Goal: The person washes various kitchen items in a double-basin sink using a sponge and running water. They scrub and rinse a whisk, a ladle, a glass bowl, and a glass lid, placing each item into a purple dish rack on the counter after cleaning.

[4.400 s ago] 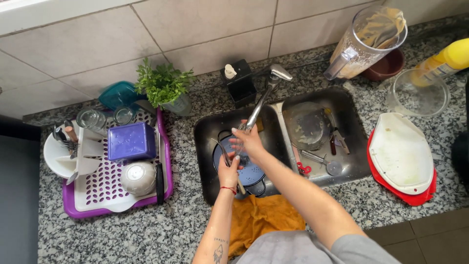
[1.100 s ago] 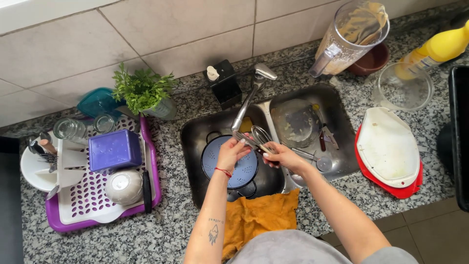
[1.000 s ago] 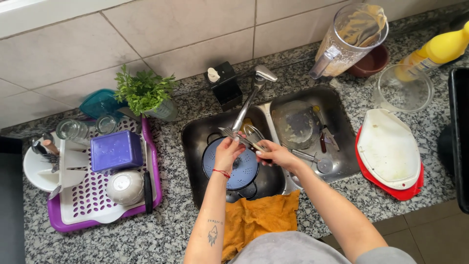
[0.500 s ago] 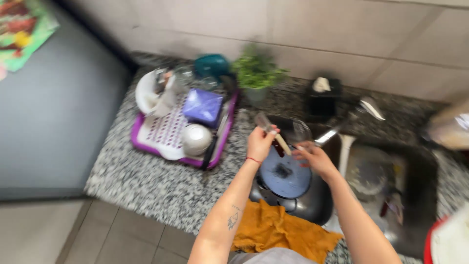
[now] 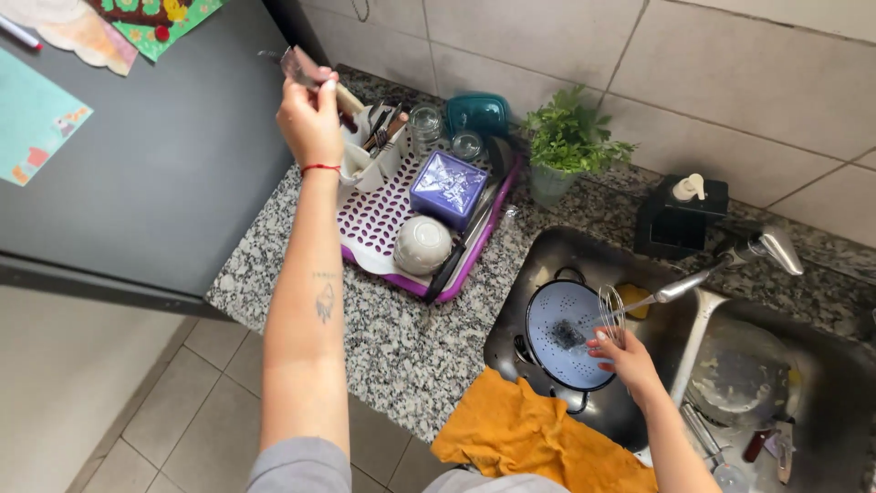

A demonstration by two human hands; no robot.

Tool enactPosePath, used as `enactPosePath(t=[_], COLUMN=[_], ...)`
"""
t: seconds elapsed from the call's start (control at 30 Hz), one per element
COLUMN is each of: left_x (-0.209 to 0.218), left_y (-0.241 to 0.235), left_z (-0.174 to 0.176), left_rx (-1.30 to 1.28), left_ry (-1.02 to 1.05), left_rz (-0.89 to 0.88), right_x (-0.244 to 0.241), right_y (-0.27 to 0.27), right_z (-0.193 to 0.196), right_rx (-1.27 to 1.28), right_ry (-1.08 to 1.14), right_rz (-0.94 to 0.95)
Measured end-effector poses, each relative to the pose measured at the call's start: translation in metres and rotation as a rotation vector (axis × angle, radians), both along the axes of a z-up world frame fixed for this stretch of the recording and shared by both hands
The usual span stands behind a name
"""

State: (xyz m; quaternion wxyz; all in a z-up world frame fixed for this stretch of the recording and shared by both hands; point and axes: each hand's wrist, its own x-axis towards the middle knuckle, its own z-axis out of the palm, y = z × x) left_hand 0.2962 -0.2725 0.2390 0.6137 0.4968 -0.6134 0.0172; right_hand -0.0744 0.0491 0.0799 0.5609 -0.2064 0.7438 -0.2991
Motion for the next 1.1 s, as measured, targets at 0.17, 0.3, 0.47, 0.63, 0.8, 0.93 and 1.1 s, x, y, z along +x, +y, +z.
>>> enactPosePath(t=[0.17,0.3,0.47,0.63,0.8,0.93,1.1], left_x=[0.038,0.028,0.037,0.063,0.084,0.044,-0.012], left_y=[-0.068,-0.084,-0.109,-0.142,-0.128,0.014,0.129], left_z=[-0.074,-0.099,-0.151,-0.175,-0.133,-0.051,-0.049], left_rx=[0.211,0.408,0.677,0.987,0.747,0.264,0.623], left_ry=[-0.053,-0.046,-0.095,-0.257,-0.689,-0.565,-0.334], left_rz=[0.099,0.026,-0.004,-0.181,-0.012,-0.201,-0.537], right_x=[-0.002,-0.003,-0.007,-0.014,-0.005,-0.016,-0.018], right_y=[-0.001,-0.005,-0.008,-0.03,-0.053,-0.02,0.013], right_z=[-0.01,-0.013,-0.032,-0.039,0.013,-0.001,-0.015], right_rx=[0.018,0.041,0.035,0.029,-0.189,-0.267,-0.35], right_ry=[0.031,0.076,0.072,0.246,0.46,0.455,0.222], right_rz=[-0.072,-0.117,-0.173,-0.004,0.123,-0.021,-0.211])
